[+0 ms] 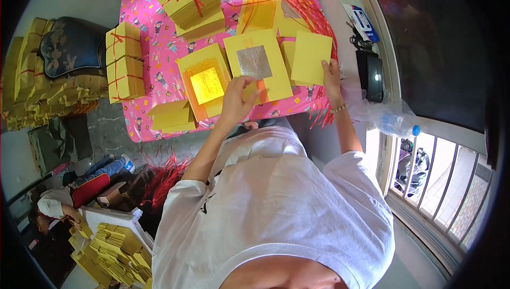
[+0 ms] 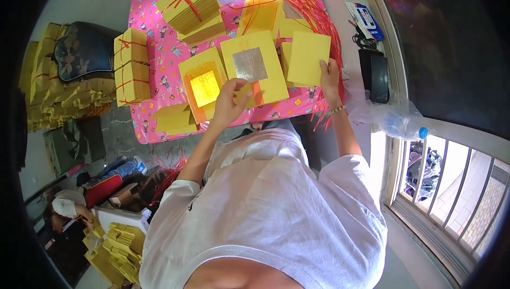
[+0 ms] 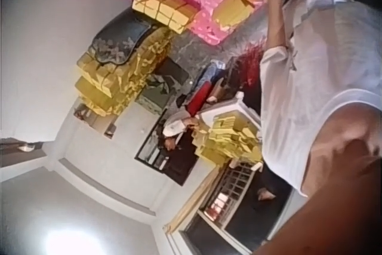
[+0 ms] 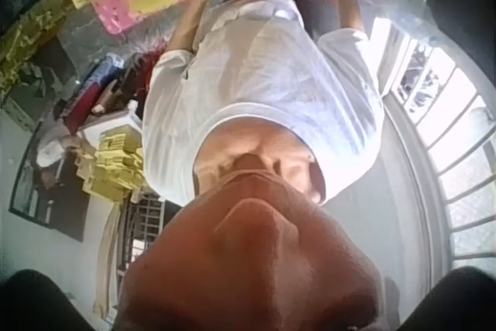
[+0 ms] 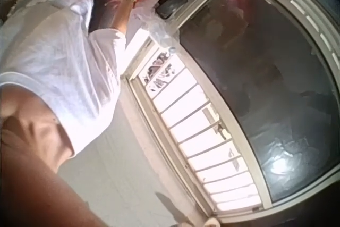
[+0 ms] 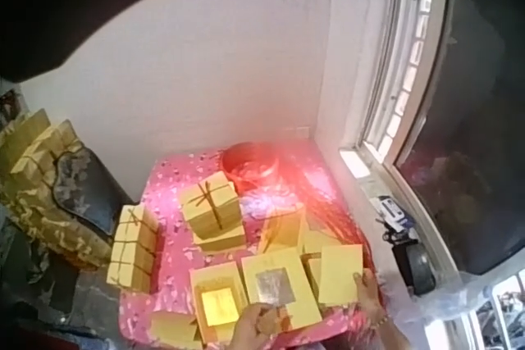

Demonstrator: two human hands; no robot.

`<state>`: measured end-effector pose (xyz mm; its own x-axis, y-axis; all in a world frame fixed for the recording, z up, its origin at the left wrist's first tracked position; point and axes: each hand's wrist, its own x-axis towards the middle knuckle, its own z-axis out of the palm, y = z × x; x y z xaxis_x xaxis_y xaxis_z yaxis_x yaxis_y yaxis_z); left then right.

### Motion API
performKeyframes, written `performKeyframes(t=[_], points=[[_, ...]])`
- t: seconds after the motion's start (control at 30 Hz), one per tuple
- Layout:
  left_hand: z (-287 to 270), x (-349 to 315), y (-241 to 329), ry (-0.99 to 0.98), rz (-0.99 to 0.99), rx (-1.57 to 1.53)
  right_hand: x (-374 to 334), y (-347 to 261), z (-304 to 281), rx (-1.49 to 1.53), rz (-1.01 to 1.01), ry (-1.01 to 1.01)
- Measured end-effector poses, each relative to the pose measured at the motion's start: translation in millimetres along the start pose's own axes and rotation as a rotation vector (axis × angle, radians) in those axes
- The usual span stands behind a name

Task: Sorting and stacking sheets of joss paper into bundles for ritual use.

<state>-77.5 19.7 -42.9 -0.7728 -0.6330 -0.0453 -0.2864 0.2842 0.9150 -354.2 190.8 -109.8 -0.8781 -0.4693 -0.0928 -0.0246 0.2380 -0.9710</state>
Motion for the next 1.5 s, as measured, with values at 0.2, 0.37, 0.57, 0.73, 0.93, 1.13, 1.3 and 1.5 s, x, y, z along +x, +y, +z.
performKeyframes(t=[0.2, 0.37, 0.57, 0.73, 0.93, 1.13, 1.3, 1.5], points=[[9, -13, -3, -0.096, 0.225, 0.363, 24, 63, 1, -0.045, -0.024, -0.082], [20, -12, -1, -0.139, 0.172, 0.504, 42, 96, 0, -0.166, 0.034, -0.167], [22, -13, -14, -0.052, 0.171, 0.51, 35, 100, 11, -0.186, -0.014, -0.199], [23, -14, -14, -0.046, 0.156, 0.51, 38, 107, 15, -0.189, 0.101, -0.188], [25, -10, -14, -0.038, 0.181, 0.499, 51, 124, 9, -0.359, 0.102, -0.167], [25, -14, -15, -0.015, 0.168, 0.51, 44, 94, 20, -0.57, 0.119, -0.123], [26, -16, -14, -0.01, 0.167, 0.508, 40, 77, 25, -0.745, 0.079, -0.126], [26, -14, -16, -0.019, 0.157, 0.507, 37, 64, 32, -0.907, 0.083, -0.068]])
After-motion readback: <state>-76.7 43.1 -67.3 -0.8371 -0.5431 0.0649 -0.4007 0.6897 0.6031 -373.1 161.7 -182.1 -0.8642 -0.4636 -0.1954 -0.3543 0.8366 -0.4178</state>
